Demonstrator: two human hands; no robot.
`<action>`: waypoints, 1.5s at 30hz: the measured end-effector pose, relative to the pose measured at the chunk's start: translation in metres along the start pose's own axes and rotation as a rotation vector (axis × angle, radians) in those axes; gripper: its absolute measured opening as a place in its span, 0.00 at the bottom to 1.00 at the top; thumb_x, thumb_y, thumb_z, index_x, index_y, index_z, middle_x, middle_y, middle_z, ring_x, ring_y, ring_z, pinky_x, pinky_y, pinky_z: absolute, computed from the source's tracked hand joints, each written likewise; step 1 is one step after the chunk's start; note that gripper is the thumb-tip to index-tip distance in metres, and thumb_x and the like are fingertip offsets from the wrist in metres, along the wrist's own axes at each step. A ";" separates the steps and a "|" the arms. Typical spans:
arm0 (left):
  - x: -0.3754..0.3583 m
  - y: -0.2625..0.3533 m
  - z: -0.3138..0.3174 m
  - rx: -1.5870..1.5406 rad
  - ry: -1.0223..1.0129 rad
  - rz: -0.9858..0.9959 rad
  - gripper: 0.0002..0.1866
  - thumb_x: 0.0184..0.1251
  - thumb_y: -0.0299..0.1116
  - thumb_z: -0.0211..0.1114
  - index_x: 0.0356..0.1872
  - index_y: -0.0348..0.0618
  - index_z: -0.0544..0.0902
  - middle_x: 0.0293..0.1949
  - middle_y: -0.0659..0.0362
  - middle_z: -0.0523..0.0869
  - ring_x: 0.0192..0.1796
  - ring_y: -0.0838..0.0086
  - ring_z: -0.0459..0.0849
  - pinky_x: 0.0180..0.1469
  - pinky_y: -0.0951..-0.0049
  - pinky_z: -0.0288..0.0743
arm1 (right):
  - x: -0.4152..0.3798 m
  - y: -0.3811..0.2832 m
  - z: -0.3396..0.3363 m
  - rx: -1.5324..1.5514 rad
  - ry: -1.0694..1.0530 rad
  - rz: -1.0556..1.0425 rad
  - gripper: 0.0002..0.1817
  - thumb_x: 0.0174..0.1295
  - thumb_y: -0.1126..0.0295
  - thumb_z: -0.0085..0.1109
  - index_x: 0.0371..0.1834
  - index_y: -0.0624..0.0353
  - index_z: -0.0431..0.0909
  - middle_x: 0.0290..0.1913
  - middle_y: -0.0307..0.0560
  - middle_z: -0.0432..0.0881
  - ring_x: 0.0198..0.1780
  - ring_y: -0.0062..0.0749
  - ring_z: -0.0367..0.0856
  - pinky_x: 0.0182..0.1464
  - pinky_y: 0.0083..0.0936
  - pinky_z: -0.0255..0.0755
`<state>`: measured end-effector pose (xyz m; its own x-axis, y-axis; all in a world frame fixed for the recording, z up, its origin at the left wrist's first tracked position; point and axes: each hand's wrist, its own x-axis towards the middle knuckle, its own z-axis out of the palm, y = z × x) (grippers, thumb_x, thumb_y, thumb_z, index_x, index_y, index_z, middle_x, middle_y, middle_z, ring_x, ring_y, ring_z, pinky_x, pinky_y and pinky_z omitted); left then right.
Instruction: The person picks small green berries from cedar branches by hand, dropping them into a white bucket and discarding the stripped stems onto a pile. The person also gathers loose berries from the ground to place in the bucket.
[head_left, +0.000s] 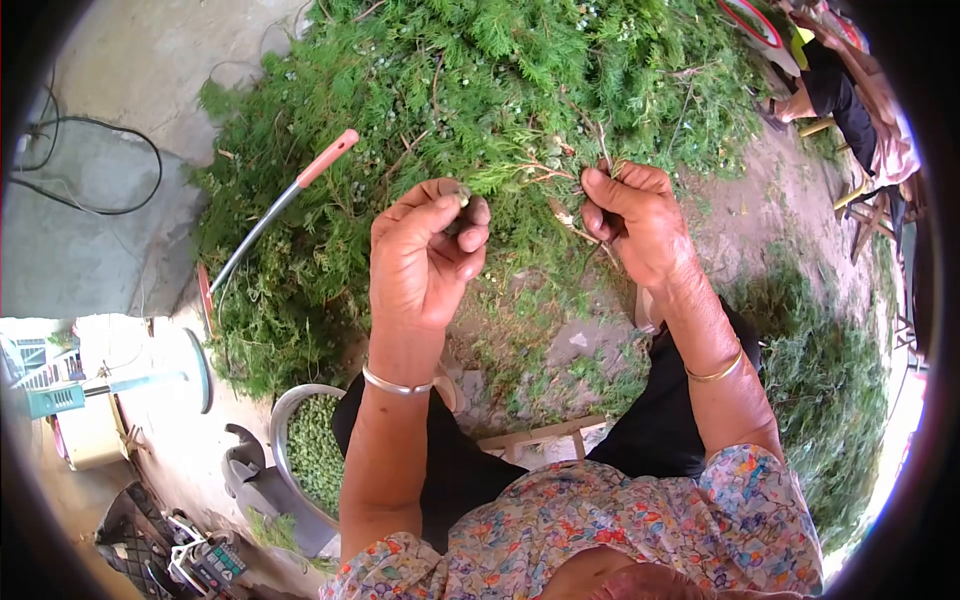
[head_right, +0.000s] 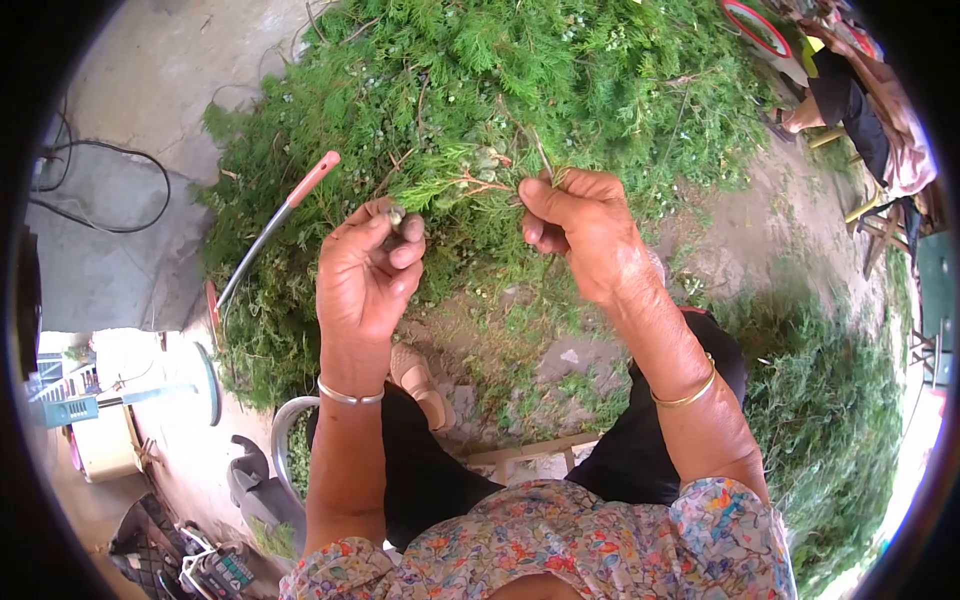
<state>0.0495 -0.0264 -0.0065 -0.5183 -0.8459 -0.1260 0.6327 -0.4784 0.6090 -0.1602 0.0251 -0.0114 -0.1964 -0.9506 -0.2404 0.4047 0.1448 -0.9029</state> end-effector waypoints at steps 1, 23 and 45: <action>0.000 -0.003 0.000 -0.002 0.000 0.000 0.04 0.63 0.23 0.57 0.35 0.35 0.78 0.32 0.48 0.80 0.26 0.74 0.77 0.19 0.81 0.71 | 0.000 0.001 -0.001 -0.002 0.000 0.000 0.10 0.61 0.68 0.59 0.25 0.62 0.77 0.18 0.40 0.76 0.19 0.20 0.70 0.22 0.15 0.62; -0.004 -0.019 0.017 0.104 0.182 -0.120 0.07 0.60 0.24 0.62 0.39 0.33 0.79 0.27 0.51 0.82 0.23 0.72 0.78 0.17 0.78 0.65 | -0.004 0.001 0.004 -0.150 -0.090 0.076 0.11 0.60 0.68 0.59 0.22 0.61 0.77 0.16 0.38 0.75 0.18 0.17 0.70 0.20 0.15 0.61; 0.012 0.021 -0.015 0.173 0.400 0.164 0.05 0.61 0.24 0.58 0.36 0.34 0.78 0.27 0.53 0.79 0.23 0.75 0.74 0.20 0.79 0.67 | -0.003 0.003 -0.013 0.223 -0.103 0.073 0.09 0.60 0.71 0.59 0.24 0.62 0.74 0.15 0.39 0.70 0.16 0.21 0.65 0.20 0.19 0.57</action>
<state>0.0652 -0.0497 -0.0067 -0.1351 -0.9480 -0.2882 0.5652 -0.3127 0.7634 -0.1703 0.0318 -0.0177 -0.0717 -0.9645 -0.2542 0.6041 0.1608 -0.7805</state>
